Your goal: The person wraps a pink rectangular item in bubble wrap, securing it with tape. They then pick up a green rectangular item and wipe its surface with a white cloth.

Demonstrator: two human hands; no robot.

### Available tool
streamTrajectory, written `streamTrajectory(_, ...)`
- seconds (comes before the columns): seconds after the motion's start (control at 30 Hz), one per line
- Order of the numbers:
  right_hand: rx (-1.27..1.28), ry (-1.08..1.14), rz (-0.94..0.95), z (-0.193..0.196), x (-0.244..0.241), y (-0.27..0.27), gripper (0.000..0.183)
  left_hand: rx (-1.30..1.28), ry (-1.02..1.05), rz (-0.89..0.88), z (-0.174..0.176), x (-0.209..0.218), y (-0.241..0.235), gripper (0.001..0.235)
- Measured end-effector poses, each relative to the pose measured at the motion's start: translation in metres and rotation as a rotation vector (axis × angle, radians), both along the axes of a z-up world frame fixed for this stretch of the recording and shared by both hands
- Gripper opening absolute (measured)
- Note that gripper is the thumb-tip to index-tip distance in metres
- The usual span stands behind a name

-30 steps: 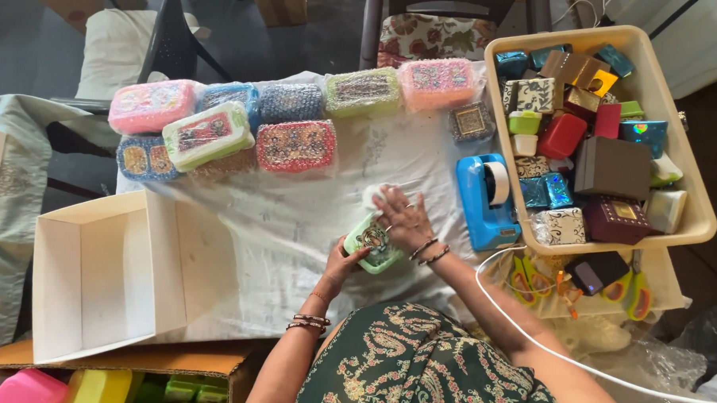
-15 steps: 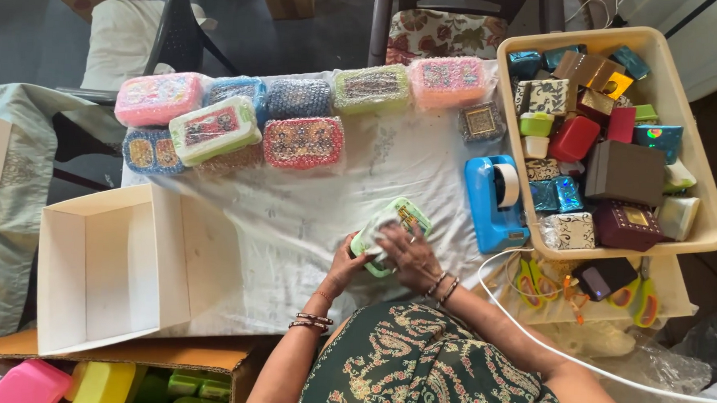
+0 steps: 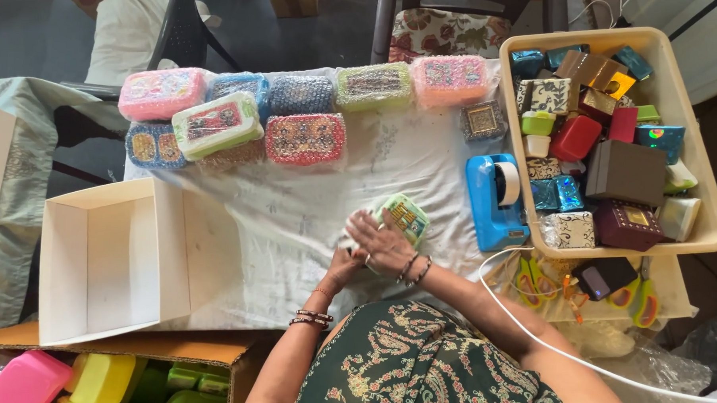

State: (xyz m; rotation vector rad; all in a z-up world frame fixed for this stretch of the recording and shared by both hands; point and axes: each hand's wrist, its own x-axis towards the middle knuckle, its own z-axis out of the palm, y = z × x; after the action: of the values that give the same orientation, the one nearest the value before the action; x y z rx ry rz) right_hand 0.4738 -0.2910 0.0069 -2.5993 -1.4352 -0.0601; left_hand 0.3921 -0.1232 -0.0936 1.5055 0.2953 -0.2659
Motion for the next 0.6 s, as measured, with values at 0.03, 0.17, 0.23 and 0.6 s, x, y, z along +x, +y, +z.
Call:
streamTrajectory(0.03, 0.002, -0.002, 0.003, 0.004, -0.002, -0.005, 0.064, 0.002, -0.002, 0.003, 0.014, 0.000, -0.001, 0.053)
streamTrajectory(0.17, 0.172, 0.009, 0.043, 0.018, 0.010, -0.024, 0.060, 0.000, -0.050, -0.001, 0.064, 0.004, -0.007, 0.063)
streamTrajectory(0.23, 0.187, -0.088, -0.008, 0.025, 0.027, -0.032, 0.058, -0.047, -0.023, 0.025, 0.082, 0.007, -0.011, 0.068)
streamTrajectory(0.6, 0.646, 0.117, -0.546, 0.036, 0.065, -0.041, 0.037, -0.189, -0.040, 0.252, 0.116, 0.037, 0.004, 0.095)
